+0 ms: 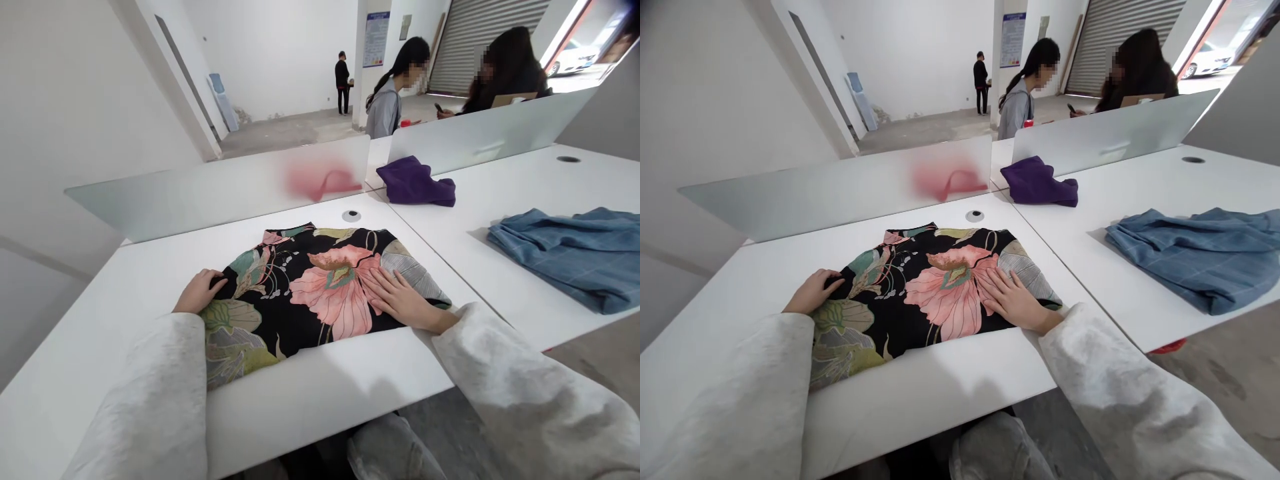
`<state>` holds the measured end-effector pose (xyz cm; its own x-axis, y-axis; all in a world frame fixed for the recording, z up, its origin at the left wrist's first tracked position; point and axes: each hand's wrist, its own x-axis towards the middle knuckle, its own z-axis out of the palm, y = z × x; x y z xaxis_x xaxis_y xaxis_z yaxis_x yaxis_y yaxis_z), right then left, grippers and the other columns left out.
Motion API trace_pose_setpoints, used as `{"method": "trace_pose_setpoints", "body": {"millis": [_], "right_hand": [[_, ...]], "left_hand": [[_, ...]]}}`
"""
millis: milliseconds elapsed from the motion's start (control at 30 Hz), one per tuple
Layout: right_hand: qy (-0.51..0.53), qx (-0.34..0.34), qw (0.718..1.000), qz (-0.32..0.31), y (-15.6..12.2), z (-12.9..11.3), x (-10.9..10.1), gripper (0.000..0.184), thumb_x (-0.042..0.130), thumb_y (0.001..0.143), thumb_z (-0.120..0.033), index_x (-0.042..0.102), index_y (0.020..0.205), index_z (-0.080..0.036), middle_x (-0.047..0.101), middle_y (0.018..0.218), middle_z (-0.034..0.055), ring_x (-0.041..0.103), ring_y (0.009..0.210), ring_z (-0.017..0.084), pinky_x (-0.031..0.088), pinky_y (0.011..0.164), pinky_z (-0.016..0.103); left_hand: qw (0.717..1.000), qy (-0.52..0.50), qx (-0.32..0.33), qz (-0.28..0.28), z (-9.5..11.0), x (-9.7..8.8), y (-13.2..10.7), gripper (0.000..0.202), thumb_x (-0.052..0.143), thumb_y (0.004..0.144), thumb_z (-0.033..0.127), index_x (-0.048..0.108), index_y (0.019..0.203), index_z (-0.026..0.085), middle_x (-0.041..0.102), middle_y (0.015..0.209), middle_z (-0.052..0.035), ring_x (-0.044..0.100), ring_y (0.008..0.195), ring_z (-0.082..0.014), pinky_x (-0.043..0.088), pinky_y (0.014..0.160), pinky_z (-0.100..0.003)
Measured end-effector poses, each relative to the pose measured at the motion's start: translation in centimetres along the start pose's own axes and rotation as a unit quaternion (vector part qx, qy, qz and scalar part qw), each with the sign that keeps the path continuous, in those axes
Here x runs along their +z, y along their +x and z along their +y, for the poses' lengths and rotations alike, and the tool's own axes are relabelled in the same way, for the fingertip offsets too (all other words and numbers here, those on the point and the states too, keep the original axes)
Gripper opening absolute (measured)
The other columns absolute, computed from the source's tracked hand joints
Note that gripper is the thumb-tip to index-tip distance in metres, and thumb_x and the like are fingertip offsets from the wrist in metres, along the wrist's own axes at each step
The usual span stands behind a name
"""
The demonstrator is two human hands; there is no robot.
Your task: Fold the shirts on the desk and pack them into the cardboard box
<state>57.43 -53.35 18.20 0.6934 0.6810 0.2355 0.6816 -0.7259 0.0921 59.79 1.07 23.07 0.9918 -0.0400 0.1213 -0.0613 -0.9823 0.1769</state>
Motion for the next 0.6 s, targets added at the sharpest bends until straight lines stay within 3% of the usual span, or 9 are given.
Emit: {"method": "trace_pose_setpoints", "body": {"millis": [167,300,367,500,600], "right_hand": [[-0.003,0.01,1.0,0.009,-2.6,-0.9,-1.1,0.06,0.023,0.1,-0.045,-0.001,0.152,-0.027,0.022,0.156,0.0088,0.016,0.143,0.028,0.026,0.109,0.055],[0.001,0.013,1.0,-0.005,-5.2,-1.5,-2.0,0.061,0.023,0.1,-0.044,-0.007,0.151,-0.028,0.021,0.156,0.0085,0.016,0.143,0.028,0.028,0.109,0.055],[0.007,0.008,1.0,-0.023,-6.3,-1.3,-2.9,0.062,0.023,0.1,-0.044,-0.007,0.151,-0.027,0.022,0.155,0.0093,0.018,0.143,0.029,0.029,0.108,0.057],[0.039,-0.051,0.994,-0.092,-6.5,-0.2,-6.6,0.066,0.032,0.096,-0.051,0.006,0.152,-0.029,0.03,0.153,0.0074,0.028,0.14,0.03,0.037,0.104,0.053],[0.081,-0.132,0.981,-0.12,-3.2,-0.7,-9.9,0.056,0.037,0.096,-0.045,0.026,0.149,-0.033,0.036,0.151,0.0019,0.033,0.138,0.025,0.036,0.108,0.045]], "left_hand": [[0.999,-0.013,0.037,-0.034,0.7,-1.1,-2.2,0.055,0.033,0.081,0.063,0.061,0.096,0.019,0.066,0.104,-0.0128,0.061,0.099,-0.0273,0.048,0.09,-0.041],[0.993,0.007,0.093,-0.078,1.8,-1.7,-4.1,0.05,0.034,0.085,0.056,0.061,0.106,0.019,0.066,0.112,-0.0119,0.061,0.103,-0.0262,0.046,0.092,-0.039],[0.99,0.031,0.119,-0.065,2.5,-1.9,-4.8,0.05,0.033,0.086,0.053,0.06,0.11,0.018,0.064,0.118,-0.0127,0.059,0.108,-0.0263,0.044,0.096,-0.04],[0.989,0.072,0.128,-0.01,4.2,-2.1,-5.0,0.048,0.031,0.088,0.047,0.061,0.112,0.018,0.063,0.121,-0.0114,0.058,0.111,-0.0263,0.041,0.099,-0.042],[0.992,0.067,0.108,-0.023,5.8,-1.6,-4.5,0.048,0.028,0.091,0.045,0.062,0.112,0.02,0.067,0.115,-0.0092,0.06,0.106,-0.025,0.044,0.096,-0.04]]}}
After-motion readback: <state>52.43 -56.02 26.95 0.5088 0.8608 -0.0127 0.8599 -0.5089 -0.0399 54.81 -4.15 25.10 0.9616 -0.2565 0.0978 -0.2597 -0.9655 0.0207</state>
